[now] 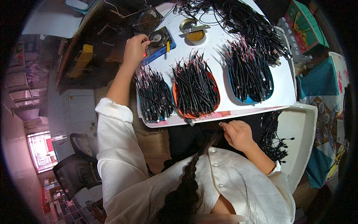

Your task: The person repeatedly picks up black wires, strips the ends, and solders them using a soldering iron and solder wire. Finished wires are placed into trays on the table.

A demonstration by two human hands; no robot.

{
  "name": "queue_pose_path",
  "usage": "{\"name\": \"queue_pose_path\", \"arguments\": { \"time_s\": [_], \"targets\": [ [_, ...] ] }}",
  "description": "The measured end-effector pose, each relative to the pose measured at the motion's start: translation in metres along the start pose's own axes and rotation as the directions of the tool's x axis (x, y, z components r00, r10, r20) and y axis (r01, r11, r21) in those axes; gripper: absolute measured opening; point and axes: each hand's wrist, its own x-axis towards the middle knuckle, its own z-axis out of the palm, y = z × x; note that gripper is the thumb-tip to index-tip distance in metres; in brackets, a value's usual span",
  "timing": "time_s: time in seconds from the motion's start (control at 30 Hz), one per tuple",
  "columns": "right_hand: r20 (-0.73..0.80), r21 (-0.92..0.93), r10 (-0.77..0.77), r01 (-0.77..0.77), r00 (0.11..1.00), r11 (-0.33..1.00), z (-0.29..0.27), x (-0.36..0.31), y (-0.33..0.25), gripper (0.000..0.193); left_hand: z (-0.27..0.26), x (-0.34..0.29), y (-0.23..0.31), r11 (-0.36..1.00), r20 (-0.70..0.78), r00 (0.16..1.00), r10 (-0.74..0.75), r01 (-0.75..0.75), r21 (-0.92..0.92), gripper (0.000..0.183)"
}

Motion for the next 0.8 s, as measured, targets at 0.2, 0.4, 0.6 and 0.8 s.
{"name": "queue_pose_path", "arguments": {
  "time_s": [0.2, 0.4, 0.6, 0.8],
  "targets": [
    [0.001, -0.002, -0.007, 0.007, 1.000, 1.000, 0.000, 0.001, 0.001, 0.031, 0.003, 0.006, 0.001, 0.993, 0.034, 0.997, 0.063, -0.066, 0.100, 0.013],
    [0.000, 0.007, -0.011, 0.011, 1.000, 1.000, 0.000, 0.000, 0.002, 0.031, 0.005, 0.011, -0.002, 0.974, 0.066, 0.994, 0.089, -0.100, 0.201, 0.012],
    [-0.022, 0.005, -0.018, 0.018, 1.000, 1.000, -0.001, 0.000, 0.001, 0.030, 0.006, 0.018, -0.006, 0.966, 0.098, 0.989, 0.114, -0.134, 0.222, 0.011],
    [-0.014, 0.014, -0.003, 0.003, 1.000, 1.000, 0.001, -0.002, 0.002, 0.032, 0.005, 0.017, -0.001, 0.970, 0.113, 0.990, 0.090, -0.113, 0.216, 0.011]
  ]
}}
